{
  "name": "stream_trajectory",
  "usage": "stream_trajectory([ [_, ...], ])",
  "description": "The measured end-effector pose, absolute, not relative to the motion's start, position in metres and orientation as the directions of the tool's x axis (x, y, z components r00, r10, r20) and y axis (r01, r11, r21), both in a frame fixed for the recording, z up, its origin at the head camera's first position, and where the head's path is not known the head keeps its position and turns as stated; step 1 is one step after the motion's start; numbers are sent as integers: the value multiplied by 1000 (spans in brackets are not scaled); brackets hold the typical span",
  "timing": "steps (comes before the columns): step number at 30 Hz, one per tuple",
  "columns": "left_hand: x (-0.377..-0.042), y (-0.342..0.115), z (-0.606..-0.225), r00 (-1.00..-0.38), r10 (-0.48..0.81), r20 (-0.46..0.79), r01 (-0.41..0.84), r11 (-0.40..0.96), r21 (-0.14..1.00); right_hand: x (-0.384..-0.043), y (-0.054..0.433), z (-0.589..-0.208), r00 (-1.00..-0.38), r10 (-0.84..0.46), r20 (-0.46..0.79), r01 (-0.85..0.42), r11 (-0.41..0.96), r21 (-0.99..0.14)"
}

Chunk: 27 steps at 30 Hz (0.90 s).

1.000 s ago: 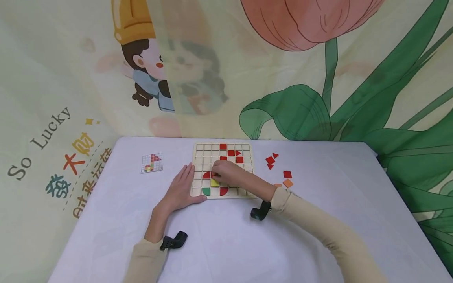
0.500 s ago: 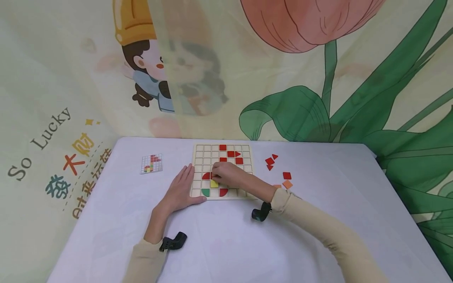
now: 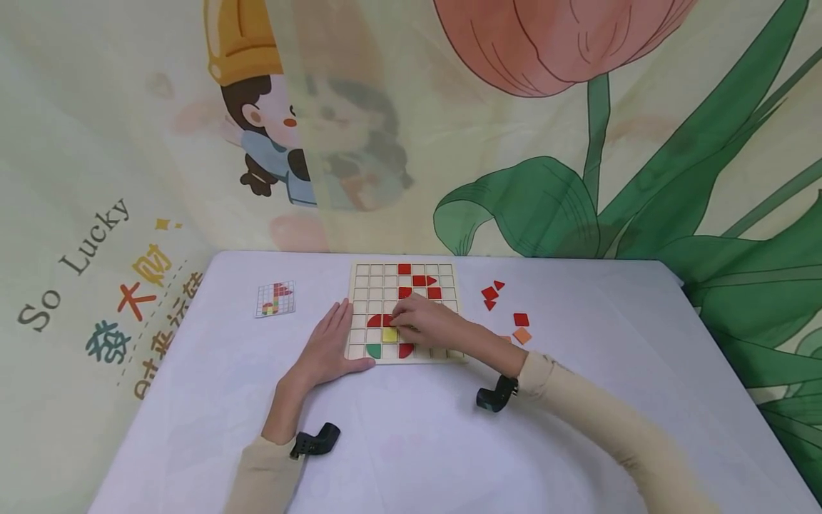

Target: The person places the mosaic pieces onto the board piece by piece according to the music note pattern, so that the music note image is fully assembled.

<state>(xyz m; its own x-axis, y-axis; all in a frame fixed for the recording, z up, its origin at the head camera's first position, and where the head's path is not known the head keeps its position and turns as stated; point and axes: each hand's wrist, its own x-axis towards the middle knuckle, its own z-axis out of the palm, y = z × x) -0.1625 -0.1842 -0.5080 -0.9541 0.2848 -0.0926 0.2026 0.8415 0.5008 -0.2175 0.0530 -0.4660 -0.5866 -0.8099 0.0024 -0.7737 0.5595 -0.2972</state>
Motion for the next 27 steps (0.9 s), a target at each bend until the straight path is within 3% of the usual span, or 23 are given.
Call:
stream_trajectory([
  [3, -163, -183, -508, -955, 283, -90, 204, 845, 494, -201, 72, -471, -612, -789, 47, -757, 567, -326],
  [12, -163, -182, -506, -953, 289, -92, 207, 842, 498, -150, 136, -482, -614, -780, 121, -761, 544, -353],
  [27, -162, -183, -508, -956, 280, -89, 202, 846, 493, -111, 209, -488, -752, -634, 183, -655, 685, -318],
])
